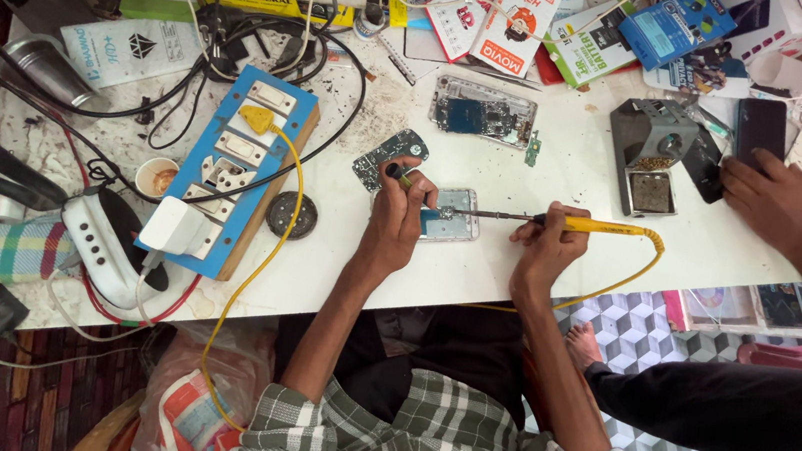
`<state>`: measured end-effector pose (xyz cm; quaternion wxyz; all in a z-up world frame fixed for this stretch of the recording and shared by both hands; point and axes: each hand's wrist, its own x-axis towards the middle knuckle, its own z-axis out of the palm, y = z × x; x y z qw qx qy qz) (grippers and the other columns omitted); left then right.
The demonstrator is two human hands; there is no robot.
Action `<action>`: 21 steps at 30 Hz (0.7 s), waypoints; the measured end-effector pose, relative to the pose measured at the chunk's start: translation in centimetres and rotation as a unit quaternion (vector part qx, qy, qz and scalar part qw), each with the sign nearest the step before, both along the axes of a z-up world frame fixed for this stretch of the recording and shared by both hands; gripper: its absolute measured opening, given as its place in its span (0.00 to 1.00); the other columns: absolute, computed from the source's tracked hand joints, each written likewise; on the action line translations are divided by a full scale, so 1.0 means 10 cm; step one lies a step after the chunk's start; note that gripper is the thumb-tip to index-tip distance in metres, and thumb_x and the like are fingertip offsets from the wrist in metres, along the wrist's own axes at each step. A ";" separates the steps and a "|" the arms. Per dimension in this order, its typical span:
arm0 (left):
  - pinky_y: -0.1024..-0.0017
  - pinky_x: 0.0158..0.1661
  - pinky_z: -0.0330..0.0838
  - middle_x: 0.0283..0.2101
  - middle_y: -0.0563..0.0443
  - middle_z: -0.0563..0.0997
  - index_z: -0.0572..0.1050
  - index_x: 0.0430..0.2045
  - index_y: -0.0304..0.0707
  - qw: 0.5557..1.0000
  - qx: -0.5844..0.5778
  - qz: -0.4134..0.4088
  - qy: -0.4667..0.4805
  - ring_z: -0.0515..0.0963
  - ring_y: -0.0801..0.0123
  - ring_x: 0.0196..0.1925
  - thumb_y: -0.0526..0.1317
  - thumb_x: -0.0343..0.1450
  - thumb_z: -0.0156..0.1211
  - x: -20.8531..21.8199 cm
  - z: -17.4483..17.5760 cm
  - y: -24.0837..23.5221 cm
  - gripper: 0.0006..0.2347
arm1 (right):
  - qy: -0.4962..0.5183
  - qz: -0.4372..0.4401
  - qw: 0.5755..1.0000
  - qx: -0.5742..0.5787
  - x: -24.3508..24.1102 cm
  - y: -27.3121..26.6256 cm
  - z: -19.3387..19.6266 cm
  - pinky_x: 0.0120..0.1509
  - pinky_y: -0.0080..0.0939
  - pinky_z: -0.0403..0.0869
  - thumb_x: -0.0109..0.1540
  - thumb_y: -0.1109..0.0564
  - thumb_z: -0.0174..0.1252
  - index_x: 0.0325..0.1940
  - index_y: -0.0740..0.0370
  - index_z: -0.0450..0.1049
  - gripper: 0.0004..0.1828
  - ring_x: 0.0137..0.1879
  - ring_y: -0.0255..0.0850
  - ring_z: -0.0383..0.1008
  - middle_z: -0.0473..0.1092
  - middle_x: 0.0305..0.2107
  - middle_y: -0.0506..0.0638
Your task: The person uses a soldering iron and a small tool to work on a disassembled mobile phone circuit board. They repeatedly apply the soldering iron to various points on the board while holding it steady with the other hand.
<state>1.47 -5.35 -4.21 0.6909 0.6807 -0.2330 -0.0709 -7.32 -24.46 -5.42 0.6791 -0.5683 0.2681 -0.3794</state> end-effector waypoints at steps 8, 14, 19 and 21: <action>0.66 0.42 0.71 0.28 0.47 0.74 0.55 0.52 0.31 1.000 0.010 0.008 -0.012 0.73 0.66 0.31 0.42 0.83 0.37 -0.01 0.02 0.00 0.12 | -0.029 -0.016 0.999 0.038 0.00 0.01 0.03 0.28 0.37 0.68 0.70 0.58 0.50 0.43 0.63 0.61 0.07 0.22 0.35 0.64 0.62 0.22 0.46; 0.65 0.45 0.71 0.28 0.47 0.74 0.55 0.52 0.31 0.999 0.009 0.012 -0.048 0.75 0.64 0.31 0.41 0.83 0.37 0.00 0.03 0.02 0.11 | -0.018 0.008 1.000 0.018 -0.01 0.02 0.03 0.29 0.37 0.67 0.71 0.57 0.50 0.42 0.63 0.60 0.09 0.21 0.36 0.64 0.61 0.20 0.48; 0.65 0.44 0.71 0.28 0.48 0.75 0.55 0.52 0.31 0.999 0.009 0.012 -0.037 0.76 0.65 0.32 0.41 0.83 0.37 0.01 0.02 0.02 0.11 | -0.026 0.011 1.000 0.008 0.00 0.02 0.03 0.30 0.37 0.68 0.72 0.57 0.50 0.42 0.63 0.60 0.09 0.23 0.36 0.65 0.61 0.22 0.48; 0.65 0.44 0.72 0.28 0.48 0.75 0.55 0.53 0.31 0.999 0.005 0.013 -0.039 0.76 0.65 0.32 0.41 0.83 0.37 -0.01 0.01 0.02 0.11 | -0.019 0.009 1.000 0.012 -0.01 0.01 0.03 0.30 0.38 0.68 0.72 0.57 0.50 0.42 0.62 0.60 0.09 0.22 0.37 0.65 0.61 0.21 0.49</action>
